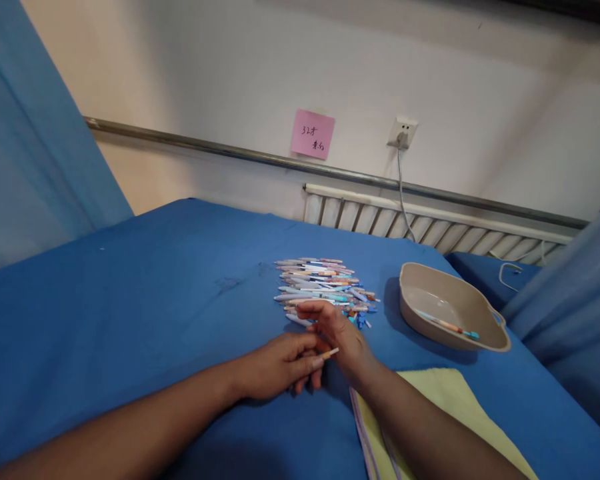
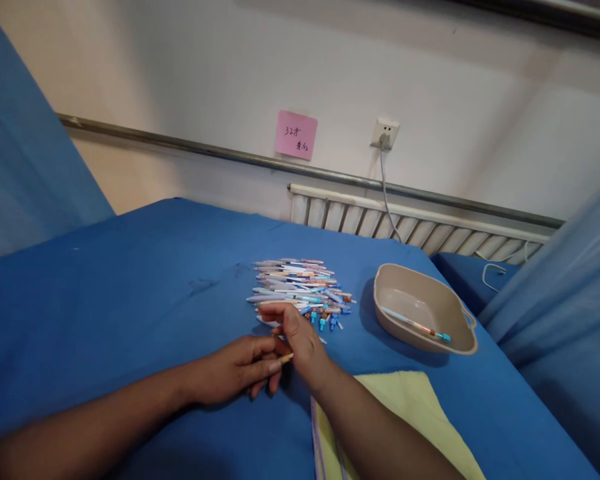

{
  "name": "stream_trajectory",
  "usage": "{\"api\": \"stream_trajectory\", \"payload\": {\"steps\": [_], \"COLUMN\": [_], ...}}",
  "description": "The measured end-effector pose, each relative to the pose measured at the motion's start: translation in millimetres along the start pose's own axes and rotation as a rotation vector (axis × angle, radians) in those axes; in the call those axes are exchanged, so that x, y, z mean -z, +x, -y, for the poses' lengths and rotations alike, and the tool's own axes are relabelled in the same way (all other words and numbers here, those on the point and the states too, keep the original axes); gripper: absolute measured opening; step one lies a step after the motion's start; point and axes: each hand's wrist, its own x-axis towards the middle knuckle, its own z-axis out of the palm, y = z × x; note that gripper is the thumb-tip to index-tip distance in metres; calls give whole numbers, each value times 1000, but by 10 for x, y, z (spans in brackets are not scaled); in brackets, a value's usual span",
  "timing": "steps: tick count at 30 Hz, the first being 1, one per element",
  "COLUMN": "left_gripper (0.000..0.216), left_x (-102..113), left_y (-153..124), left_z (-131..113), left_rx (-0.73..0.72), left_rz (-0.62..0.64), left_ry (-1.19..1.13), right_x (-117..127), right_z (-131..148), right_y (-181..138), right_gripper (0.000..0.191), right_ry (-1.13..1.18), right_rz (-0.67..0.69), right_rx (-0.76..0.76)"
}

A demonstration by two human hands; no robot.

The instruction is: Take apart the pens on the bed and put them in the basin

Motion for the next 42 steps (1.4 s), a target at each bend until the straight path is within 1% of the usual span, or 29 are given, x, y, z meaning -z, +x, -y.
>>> {"api": "stream_trajectory", "payload": {"steps": [4, 8, 11, 16, 19, 21, 25, 30, 34, 38, 40, 42], "left_gripper": [33, 36, 36, 31, 27, 25, 27, 26, 23, 23, 23, 22], "left_x": [11, 13, 29, 127, 228, 306, 453, 573, 596, 595, 607, 629], "left_y": [33, 59, 70, 130, 188, 213, 197, 149, 170, 181, 181, 183], "left_z": [27, 32, 15, -94, -145, -129, 4, 146, 165, 151, 150, 152], "left_rx": [18, -6, -13, -72, -114, -128, -132, -88, -49, -63, -79, -87], "left_rz": [-22, -78, -160, -389, -482, -504, -479, -391, -320, -245, -245, -277], "left_ry": [-161, -269, -348, -554, -654, -688, -720, -707, -720, -787, -828, -863], "right_x": [38, 136, 265, 472, 521, 527, 522, 533, 537, 529, 525, 522], "right_z": [63, 108, 81, -25, -96, -144, -231, -292, -313, -306, -292, -284], "right_y": [61, 92, 115, 165, 175, 172, 162, 183, 205, 216, 218, 217], "right_gripper": [79, 81, 75, 61, 53, 49, 44, 42, 41, 38, 37, 36], "right_ry": [271, 402, 457, 425, 410, 363, 216, 86, 20, -23, -41, -59], "right_rz": [-12, -34, -85, -226, -238, -215, -156, -158, -155, -188, -222, -248], "right_rx": [-84, -119, -111, -81, -47, -37, -33, -33, -40, -23, -16, -10]}}
